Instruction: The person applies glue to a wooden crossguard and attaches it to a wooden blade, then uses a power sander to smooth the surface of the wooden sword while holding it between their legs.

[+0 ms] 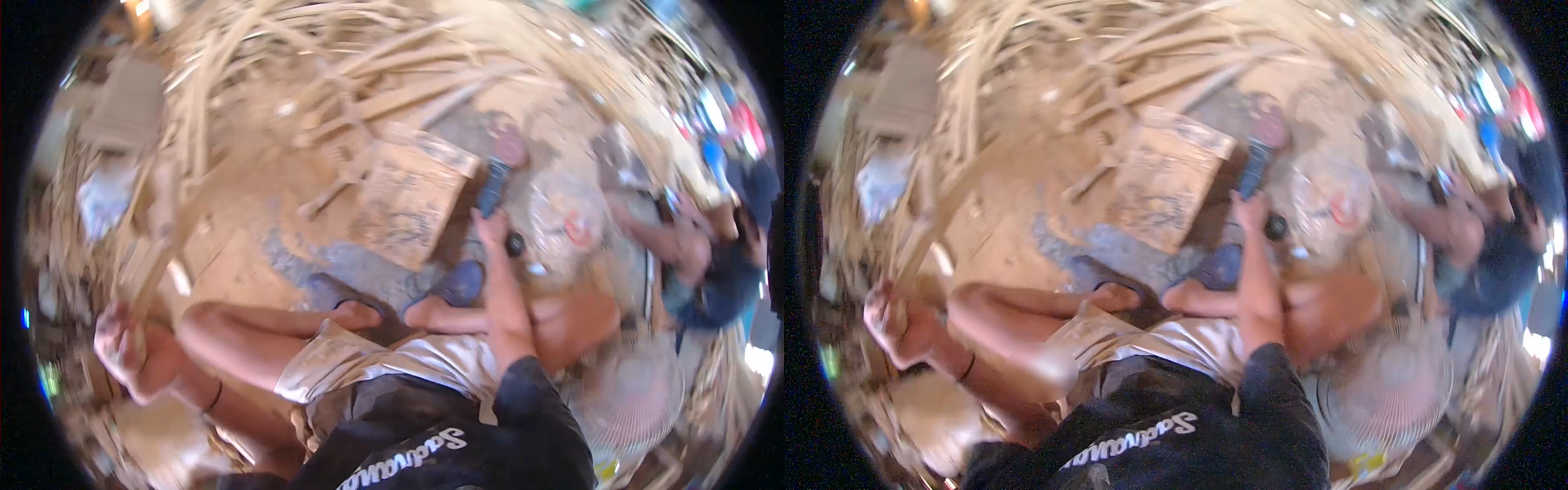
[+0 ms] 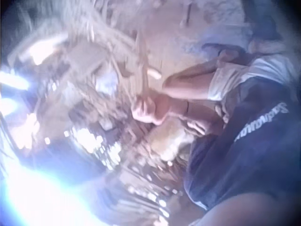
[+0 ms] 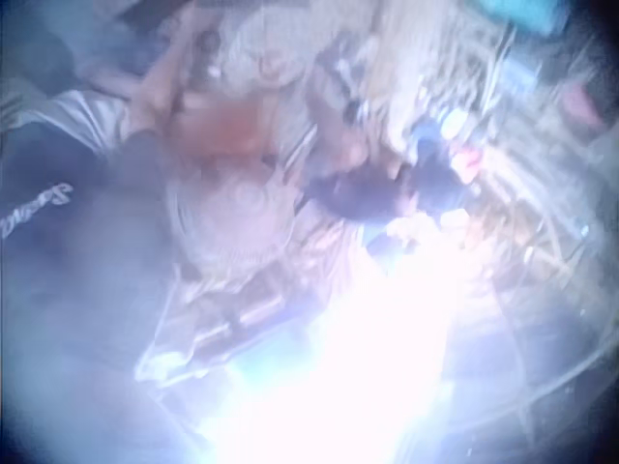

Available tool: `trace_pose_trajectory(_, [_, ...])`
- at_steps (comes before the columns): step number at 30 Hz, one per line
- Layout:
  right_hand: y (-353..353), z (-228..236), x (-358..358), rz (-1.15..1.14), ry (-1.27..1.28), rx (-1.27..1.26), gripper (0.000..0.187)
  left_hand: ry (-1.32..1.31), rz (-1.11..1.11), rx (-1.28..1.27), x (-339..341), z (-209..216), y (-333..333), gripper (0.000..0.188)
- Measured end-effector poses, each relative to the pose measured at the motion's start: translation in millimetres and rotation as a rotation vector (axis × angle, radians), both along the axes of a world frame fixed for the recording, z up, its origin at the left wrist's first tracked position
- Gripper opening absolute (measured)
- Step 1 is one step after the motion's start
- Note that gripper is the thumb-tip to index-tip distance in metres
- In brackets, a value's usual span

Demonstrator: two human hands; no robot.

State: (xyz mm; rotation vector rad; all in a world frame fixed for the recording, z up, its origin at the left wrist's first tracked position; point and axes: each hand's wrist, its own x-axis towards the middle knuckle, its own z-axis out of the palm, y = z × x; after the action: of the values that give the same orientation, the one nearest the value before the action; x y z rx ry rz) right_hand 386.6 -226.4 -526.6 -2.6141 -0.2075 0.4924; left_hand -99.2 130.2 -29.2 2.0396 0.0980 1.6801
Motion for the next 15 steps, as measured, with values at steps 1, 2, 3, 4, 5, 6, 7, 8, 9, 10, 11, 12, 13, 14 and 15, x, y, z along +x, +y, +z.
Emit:
trace_pose_trajectory(1, [-5, -1, 19, -0.041, 0.244, 0.046, 0.062, 0.075, 0.035, 0.144, 13, 8, -6, 0.022])
trace_pose_trajectory(2, [-71, 5, 106, -0.246, 0.174, 0.186, 0.056, -0.087, -0.039, 0.016, 46, -10, -10, 0.023])
trace_pose_trajectory(3, [-60, 2, 87, -0.299, 0.650, 0.580, 0.046, -0.049, -0.033, -0.060, 51, 4, -26, 0.027])
trace_pose_trajectory(4, [-45, 7, 67, -0.363, 0.806, 0.635, 0.036, -0.147, -0.084, -0.349, 51, 19, -39, 0.034])
trace_pose_trajectory(5, [-34, 16, 52, -0.434, 0.951, 0.673, 0.026, -0.061, 0.006, -0.322, 54, 33, -47, 0.035])
trace_pose_trajectory(6, [-49, 25, 78, -0.500, 0.983, 0.884, 0.024, -0.059, 0.040, -0.312, 61, 37, -51, 0.036])
trace_pose_trajectory(7, [-43, 33, 87, -0.498, 1.059, 1.166, 0.026, -0.084, -0.023, -0.327, 64, 41, -57, 0.035])
trace_pose_trajectory(8, [-34, 40, 81, -0.527, 0.972, 1.212, 0.027, -0.096, -0.085, -0.353, 65, 41, -63, 0.033])
trace_pose_trajectory(9, [-26, 48, 79, -0.562, 0.877, 1.267, 0.028, -0.095, -0.091, -0.364, 71, 47, -68, 0.031])
trace_pose_trajectory(10, [-25, 60, 80, -0.522, 0.790, 1.240, 0.029, -0.067, -0.080, -0.378, 72, 50, -72, 0.030])
trace_pose_trajectory(11, [-30, 77, 87, -0.488, 0.698, 1.218, 0.029, -0.073, -0.090, -0.384, 75, 51, -73, 0.030])
trace_pose_trajectory(12, [-36, 93, 82, -0.474, 0.618, 1.188, 0.030, -0.056, -0.100, -0.399, 75, 52, -72, 0.030])
trace_pose_trajectory(13, [-46, 109, 74, -0.315, 0.643, 1.099, 0.034, -0.068, -0.114, -0.401, 70, 47, -72, 0.029])
trace_pose_trajectory(14, [-52, 121, 58, -0.286, 0.629, 1.098, 0.037, -0.078, -0.134, -0.401, 68, 42, -70, 0.029])
trace_pose_trajectory(15, [-52, 144, 33, -0.255, 0.621, 1.087, 0.041, -0.086, -0.147, -0.409, 64, 39, -69, 0.028])
